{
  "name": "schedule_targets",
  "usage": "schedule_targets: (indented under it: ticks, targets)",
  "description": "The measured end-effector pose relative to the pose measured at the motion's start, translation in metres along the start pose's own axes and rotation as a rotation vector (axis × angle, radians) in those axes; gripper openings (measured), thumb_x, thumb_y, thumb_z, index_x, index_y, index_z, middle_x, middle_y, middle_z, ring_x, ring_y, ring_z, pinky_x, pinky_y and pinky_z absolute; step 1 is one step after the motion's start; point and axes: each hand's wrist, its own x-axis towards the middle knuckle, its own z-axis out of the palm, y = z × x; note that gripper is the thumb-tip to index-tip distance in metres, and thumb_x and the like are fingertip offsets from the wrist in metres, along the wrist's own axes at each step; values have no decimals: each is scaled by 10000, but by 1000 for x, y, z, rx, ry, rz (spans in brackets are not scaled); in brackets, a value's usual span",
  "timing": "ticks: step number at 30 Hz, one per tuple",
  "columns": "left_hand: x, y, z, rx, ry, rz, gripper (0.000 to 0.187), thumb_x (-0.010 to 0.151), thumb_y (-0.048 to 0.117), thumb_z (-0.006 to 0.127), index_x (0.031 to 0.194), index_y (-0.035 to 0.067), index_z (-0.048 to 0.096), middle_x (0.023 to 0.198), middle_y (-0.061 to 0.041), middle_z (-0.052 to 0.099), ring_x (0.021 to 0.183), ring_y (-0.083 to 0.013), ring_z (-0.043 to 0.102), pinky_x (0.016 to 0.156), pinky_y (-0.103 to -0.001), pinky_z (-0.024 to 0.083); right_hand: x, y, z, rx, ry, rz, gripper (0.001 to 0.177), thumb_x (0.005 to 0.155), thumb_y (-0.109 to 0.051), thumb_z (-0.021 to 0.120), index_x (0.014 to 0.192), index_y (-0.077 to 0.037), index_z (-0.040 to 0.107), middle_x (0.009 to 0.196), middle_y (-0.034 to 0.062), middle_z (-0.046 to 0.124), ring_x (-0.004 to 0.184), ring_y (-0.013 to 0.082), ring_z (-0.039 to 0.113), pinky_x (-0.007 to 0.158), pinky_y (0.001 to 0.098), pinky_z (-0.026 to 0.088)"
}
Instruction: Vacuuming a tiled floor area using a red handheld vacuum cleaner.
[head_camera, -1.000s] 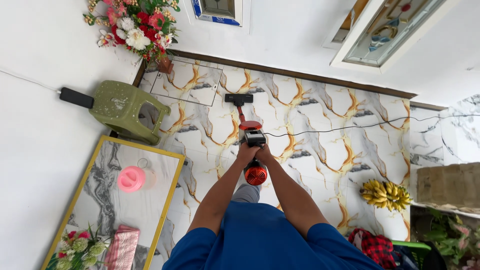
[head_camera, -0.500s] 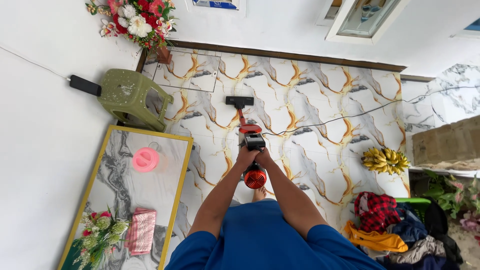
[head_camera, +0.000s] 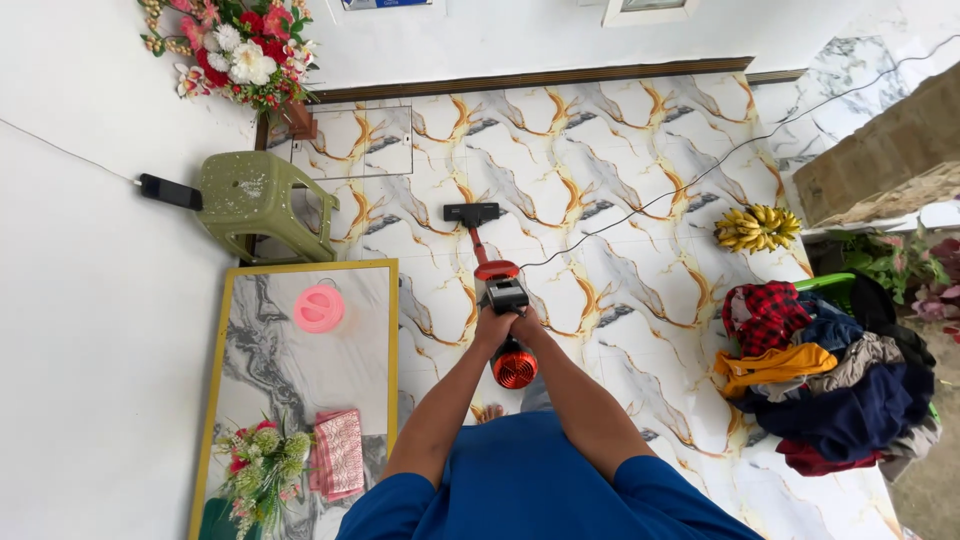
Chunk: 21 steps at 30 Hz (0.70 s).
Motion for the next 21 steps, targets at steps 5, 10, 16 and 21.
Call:
schedule_targets:
  ticks: [5,10,16,21]
  targets:
    - [-44,-29,-8,-21,-50,80,394,754,319,811,1030,39,790,933,-123,794,871,-199,741,792,-336,552,-53,22,8,22,15,8,265,864,-47,755,1124,-38,702,1061,97,750,928,185,688,757,384,588]
    - [-88,-39,-12,11,-66,36,396,757,339,821,1001,29,789,909,-129,792,846,-207,742,779,-342,549,-101,32,14,57,56,30,262,886,-104,714,1142,-49,696,1054,94,754,911,189,691,748,381,587]
    - [-146,-57,-10,10,-64,66,359,765,306,774,1009,42,791,908,-116,792,836,-208,743,756,-351,556,-170,24,19,-72,97,100,260,878,-94,738,1125,-37,679,1019,118,742,885,217,679,715,416,567]
    - [-211,-64,-6,-6,-69,8,327,777,274,771,1021,58,790,915,-106,785,846,-199,735,773,-345,554,-210,76,11,74,41,46,298,863,-75,734,1155,-75,674,1051,82,741,914,196,687,744,382,589]
